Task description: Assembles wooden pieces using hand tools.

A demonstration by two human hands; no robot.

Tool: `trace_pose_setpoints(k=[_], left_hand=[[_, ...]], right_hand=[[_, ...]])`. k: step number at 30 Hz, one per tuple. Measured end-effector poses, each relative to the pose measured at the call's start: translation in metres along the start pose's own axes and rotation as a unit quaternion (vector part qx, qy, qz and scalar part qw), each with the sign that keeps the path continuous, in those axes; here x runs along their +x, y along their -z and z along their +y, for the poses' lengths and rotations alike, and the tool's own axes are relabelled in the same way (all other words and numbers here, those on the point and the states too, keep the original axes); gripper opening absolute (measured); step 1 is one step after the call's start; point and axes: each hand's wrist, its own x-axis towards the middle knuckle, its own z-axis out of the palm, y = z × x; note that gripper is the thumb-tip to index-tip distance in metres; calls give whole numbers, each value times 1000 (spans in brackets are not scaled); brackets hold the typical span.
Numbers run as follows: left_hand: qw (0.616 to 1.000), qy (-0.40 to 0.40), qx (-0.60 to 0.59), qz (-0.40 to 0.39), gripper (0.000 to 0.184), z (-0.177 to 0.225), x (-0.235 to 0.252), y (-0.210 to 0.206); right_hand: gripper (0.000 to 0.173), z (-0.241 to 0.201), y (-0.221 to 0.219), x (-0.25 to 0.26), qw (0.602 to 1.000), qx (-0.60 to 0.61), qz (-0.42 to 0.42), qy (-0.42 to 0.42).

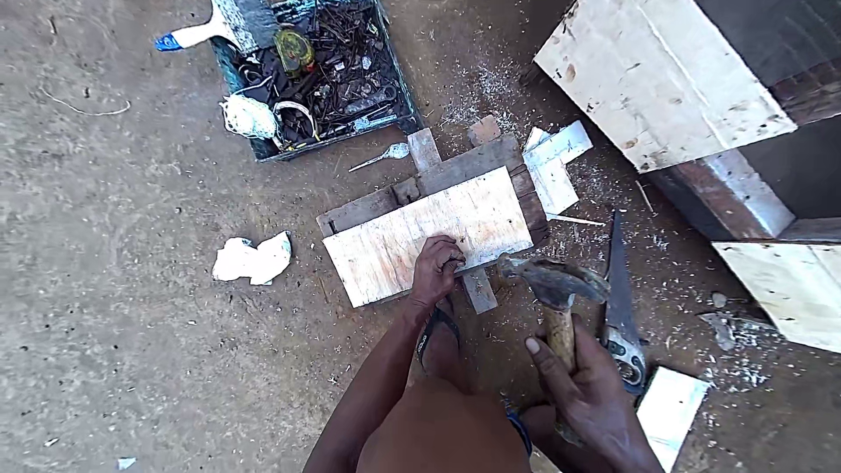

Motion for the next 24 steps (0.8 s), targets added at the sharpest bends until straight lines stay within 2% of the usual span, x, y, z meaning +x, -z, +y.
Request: trace_pose_setpoints(k=[3,5,7,9,14,19,21,24], left_hand=[[1000,-18,9,3,7,-3,0,-2],[999,-36,12,1,7,-6,-1,-3],[999,-47,20,2,9,-8,-2,-4],[998,-51,28,11,11,-10,-3,-6],[998,-44,45,28,13,-9,-2,-8],[997,-47,46,40,11,-10,-5,-12],[997,-45,50,40,11,-11,-5,-12],[996,-46,57,41,14,-12,-5,-13]], right_hand=[[32,-3,-5,7,998,-44,14,30],[39,-2,-13,11,991,-101,49,78],[43,9,-24,18,976,-148,84,136],[43,28,-37,27,965,-191,88,158],[46,56,-59,34,961,-269,22,65],[43,56,-63,26,962,-232,79,116],[41,66,-67,30,951,-261,89,140],[41,77,-75,40,932,-349,44,86]])
